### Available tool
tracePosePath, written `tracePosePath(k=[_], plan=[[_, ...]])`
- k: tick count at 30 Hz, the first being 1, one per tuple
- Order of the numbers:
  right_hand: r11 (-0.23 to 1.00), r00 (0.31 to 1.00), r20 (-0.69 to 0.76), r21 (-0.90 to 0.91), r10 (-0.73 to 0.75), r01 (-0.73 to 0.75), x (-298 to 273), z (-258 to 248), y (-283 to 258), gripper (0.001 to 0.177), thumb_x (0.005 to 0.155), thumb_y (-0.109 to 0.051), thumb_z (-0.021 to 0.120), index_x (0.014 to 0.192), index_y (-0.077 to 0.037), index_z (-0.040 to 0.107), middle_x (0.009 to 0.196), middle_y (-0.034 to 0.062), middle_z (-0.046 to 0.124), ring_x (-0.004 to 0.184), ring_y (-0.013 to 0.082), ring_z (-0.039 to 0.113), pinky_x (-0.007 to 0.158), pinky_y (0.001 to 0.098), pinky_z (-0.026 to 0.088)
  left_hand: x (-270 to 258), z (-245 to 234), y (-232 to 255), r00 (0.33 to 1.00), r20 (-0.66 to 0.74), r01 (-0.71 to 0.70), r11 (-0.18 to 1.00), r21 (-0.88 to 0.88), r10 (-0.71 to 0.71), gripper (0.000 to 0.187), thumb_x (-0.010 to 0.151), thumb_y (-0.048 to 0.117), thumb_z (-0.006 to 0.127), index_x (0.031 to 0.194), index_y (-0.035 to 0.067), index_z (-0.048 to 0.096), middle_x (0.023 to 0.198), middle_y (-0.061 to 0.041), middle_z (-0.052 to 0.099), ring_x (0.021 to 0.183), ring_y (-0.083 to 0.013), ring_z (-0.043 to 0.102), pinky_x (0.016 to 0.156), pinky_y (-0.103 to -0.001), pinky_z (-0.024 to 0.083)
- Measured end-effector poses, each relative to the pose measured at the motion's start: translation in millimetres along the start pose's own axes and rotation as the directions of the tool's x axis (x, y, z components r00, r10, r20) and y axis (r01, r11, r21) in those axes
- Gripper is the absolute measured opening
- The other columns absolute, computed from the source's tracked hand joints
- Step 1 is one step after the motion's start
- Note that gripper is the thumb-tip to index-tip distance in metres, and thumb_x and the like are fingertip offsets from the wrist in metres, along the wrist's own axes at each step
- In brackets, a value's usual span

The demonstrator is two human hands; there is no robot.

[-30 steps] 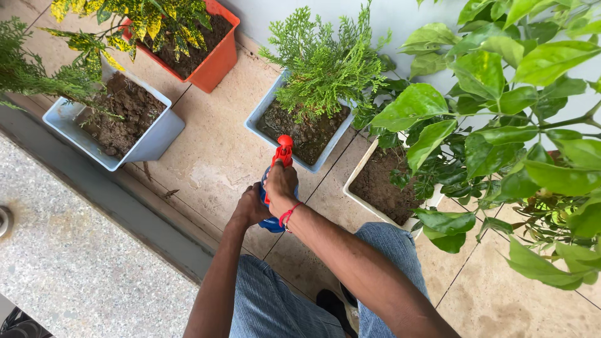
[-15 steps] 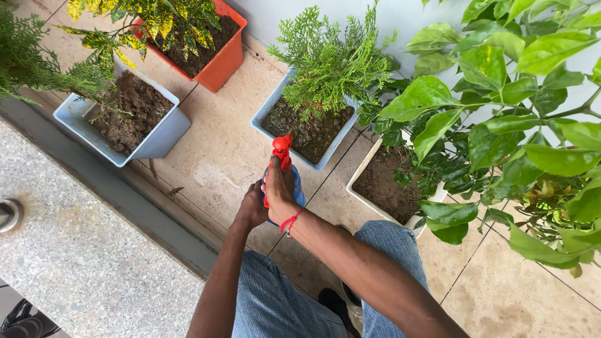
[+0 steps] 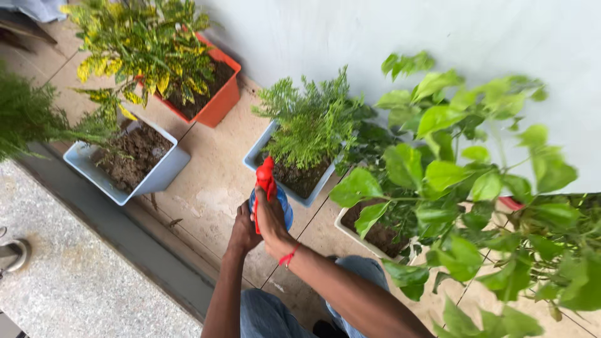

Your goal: The person kneels on a tiled balcony and uses a blue and red manual pump sprayer to water several potted plants. They pump the handle to build pressure and spray water onto the leaves and soil of various plants arranged in different colored containers.

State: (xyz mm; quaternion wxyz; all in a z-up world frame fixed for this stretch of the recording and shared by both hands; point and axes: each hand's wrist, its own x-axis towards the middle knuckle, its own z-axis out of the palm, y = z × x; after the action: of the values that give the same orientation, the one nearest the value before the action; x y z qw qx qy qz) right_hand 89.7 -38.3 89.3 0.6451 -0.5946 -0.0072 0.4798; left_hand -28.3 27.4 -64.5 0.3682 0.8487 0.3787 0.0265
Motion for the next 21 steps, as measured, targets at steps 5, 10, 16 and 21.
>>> tracePosePath(k=[5,10,16,21], plan=[[0.997,0.996,0.049,0.024,0.073,-0.074,-47,-45,14,0.050,0.107,-0.052,0.048,0.098,-0.004,0.057,0.074,-0.0024,0.053,0.065,0.0073,0.051,0.059,0.0253,0.044,-57,-3,61,0.996,0.020,0.093,0.994,-0.052,-0.093,0.150,0.049,0.023,0.100,0.155,-0.002,-0.005,0.161,-0.032,0.014,0.147,-0.0473,0.015,0.117,-0.053,0.019],[0.995,0.995,-0.042,0.026,0.094,-0.093,-131,-84,-17,0.047,0.100,-0.055,0.050,0.100,-0.010,0.061,0.075,-0.0047,0.053,0.066,0.0054,0.050,0.060,0.0236,0.042,-118,-7,137,0.996,-0.084,-0.008,0.976,-0.219,-0.011,0.139,0.063,0.020,0.094,0.156,-0.005,-0.006,0.160,-0.037,0.018,0.149,-0.0495,0.024,0.121,-0.050,0.027],[0.986,0.970,-0.177,0.029,0.168,-0.165,-249,-144,-89,0.051,0.101,-0.055,0.051,0.095,-0.006,0.060,0.075,-0.0023,0.055,0.066,0.0074,0.051,0.061,0.0241,0.043,-184,-17,266,0.998,0.021,0.063,0.941,-0.334,-0.060,0.133,0.066,0.018,0.090,0.159,-0.004,-0.003,0.158,-0.036,0.028,0.147,-0.0456,0.035,0.119,-0.047,0.034],[0.989,0.953,-0.266,0.027,0.147,-0.145,-318,-197,-133,0.048,0.100,-0.054,0.051,0.095,-0.006,0.060,0.074,-0.0018,0.051,0.065,0.0085,0.048,0.059,0.0266,0.041,-218,-1,354,0.988,0.103,-0.073,0.931,-0.356,0.117,0.131,0.058,0.017,0.093,0.155,-0.005,0.007,0.155,-0.034,0.032,0.143,-0.0479,0.034,0.118,-0.049,0.032]])
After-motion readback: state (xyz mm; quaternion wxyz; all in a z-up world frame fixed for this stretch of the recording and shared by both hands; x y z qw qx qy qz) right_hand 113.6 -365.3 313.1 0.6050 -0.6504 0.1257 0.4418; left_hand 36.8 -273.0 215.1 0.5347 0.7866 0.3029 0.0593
